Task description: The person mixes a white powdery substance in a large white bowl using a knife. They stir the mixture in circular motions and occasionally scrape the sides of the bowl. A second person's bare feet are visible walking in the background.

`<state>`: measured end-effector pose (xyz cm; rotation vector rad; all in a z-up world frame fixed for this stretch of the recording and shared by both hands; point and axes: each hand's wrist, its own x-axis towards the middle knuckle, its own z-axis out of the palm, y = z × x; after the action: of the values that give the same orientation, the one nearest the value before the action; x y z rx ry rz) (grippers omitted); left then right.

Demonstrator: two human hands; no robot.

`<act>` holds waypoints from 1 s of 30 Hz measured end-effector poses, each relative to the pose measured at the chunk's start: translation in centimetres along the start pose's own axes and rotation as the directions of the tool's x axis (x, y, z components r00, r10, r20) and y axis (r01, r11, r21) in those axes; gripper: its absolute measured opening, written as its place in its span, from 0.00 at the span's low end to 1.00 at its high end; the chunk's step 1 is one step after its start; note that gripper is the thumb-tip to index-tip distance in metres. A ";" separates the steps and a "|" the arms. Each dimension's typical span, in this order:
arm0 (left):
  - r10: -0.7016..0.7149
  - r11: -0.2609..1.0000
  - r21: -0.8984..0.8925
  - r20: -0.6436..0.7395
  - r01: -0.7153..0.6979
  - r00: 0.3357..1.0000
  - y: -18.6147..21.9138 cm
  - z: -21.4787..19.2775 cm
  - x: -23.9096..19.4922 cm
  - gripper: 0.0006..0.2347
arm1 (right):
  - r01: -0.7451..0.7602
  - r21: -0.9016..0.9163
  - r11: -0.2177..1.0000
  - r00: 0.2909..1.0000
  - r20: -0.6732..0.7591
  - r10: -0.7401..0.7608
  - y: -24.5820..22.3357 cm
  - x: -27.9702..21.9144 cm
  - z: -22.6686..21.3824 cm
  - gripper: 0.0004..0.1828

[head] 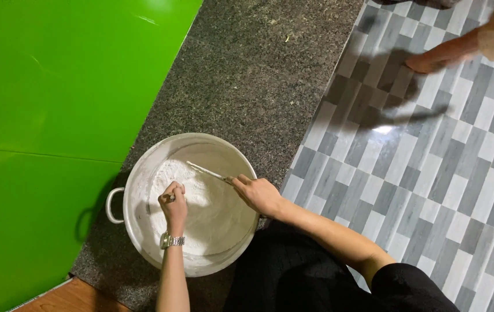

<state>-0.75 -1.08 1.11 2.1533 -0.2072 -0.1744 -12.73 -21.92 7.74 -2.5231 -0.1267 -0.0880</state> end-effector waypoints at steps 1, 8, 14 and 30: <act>-0.001 1.000 -0.001 -0.003 0.001 1.000 0.5 0.1 0.1 0.08 | 0.003 -0.001 1.000 1.000 0.001 -0.003 0.0 0.0 0.1 0.05; -0.081 0.969 -0.237 -0.044 0.068 0.996 1.8 1.3 0.0 0.07 | 0.008 -0.060 0.998 1.000 -0.012 -0.008 0.3 -0.1 1.0 0.04; -0.143 0.947 -0.288 0.023 0.144 0.989 2.9 1.0 -0.9 0.07 | 0.006 -0.040 0.999 1.000 -0.001 -0.006 0.3 -0.1 0.8 0.06; -0.100 0.981 -0.182 -0.164 0.070 0.981 -7.4 1.3 1.1 0.09 | 0.037 -0.113 0.993 0.999 -0.018 -0.039 1.0 -0.3 1.7 0.03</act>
<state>0.69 1.70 -5.80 1.9893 0.0014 -0.0523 -12.86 -21.73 5.76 -2.6316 -0.1659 -0.1401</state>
